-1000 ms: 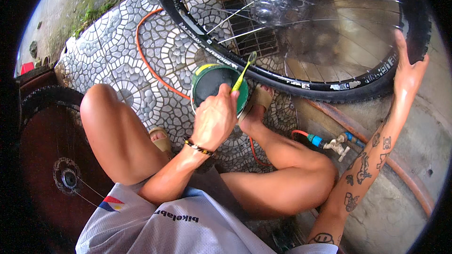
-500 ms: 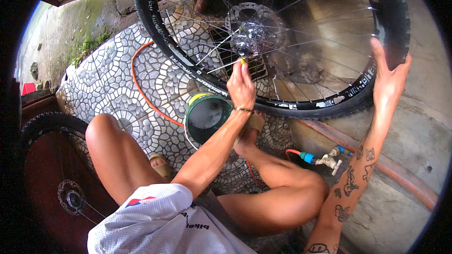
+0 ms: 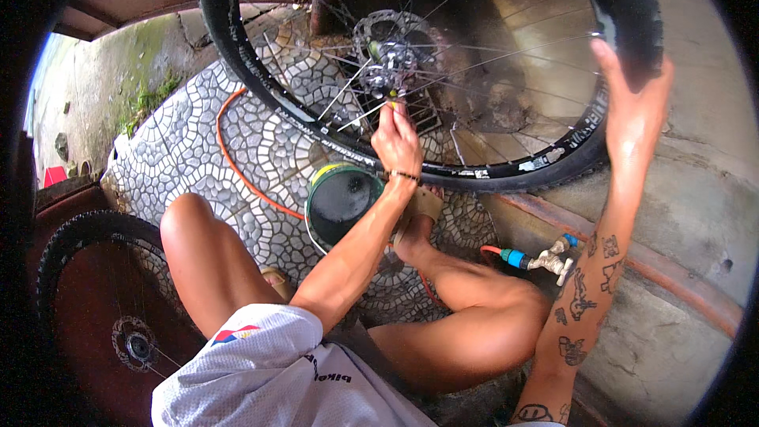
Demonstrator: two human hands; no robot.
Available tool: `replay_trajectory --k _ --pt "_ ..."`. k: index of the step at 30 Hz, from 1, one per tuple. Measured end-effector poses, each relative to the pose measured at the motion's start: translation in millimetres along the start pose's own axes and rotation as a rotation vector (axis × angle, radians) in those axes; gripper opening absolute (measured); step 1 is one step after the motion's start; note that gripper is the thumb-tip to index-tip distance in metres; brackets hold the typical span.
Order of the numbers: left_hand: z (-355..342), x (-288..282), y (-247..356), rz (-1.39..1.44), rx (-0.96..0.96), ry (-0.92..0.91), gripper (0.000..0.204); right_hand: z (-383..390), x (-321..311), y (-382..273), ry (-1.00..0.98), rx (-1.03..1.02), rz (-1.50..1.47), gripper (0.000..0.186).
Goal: The person scrubs a bicycle wheel with a brush and soapy water from a bucket, then rinses it with a hose. They rotate the wheel to clean different sections and finish by rinsing their hands.
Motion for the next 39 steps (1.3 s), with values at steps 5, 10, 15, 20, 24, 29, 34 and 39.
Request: replay_trajectory --k 5,10,15,20,24,29,34,39 --pt "46.8 -64.2 -17.8 -0.299 -0.320 -0.321 0.025 1.2 -0.5 0.8 -0.003 0.013 0.000 0.085" --pt "5.9 -185.7 -13.4 -0.282 -0.194 -0.170 0.027 1.3 -3.1 -1.0 0.023 0.001 -0.031 0.083" --pt "-136.9 -188.2 29.0 -0.508 0.173 -0.335 0.031 2.3 -4.5 -4.4 0.032 -0.024 -0.034 0.081" --pt "-191.2 -118.4 46.1 -0.248 0.038 -0.950 0.028 4.0 -4.8 -4.0 0.044 -0.018 -0.063 0.079" --pt "-195.7 -88.8 41.4 -0.210 -0.169 -1.177 0.029 4.8 -3.5 -2.4 0.052 -0.019 -0.088 0.079" --pt "-201.4 -82.8 45.3 -0.194 -0.029 -1.166 0.029 3.9 0.3 1.7 0.032 -0.024 -0.080 0.079" --pt "-204.4 -76.1 40.9 -0.238 -0.018 -1.070 0.028 3.3 2.8 7.1 0.040 -0.055 -0.046 0.086" --pt "-202.9 -78.5 46.7 -0.171 0.085 -1.015 0.023 2.4 1.9 13.1 0.016 -0.025 0.066 0.093"
Point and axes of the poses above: each hand's wrist, its own z-axis away from the middle knuckle, its own x-axis out of the palm, y = z × x, the point moved 6 cm from there along -z, towards the middle knuckle, and after that the axes turned 15 degrees about -x, right-handed, at the moved point
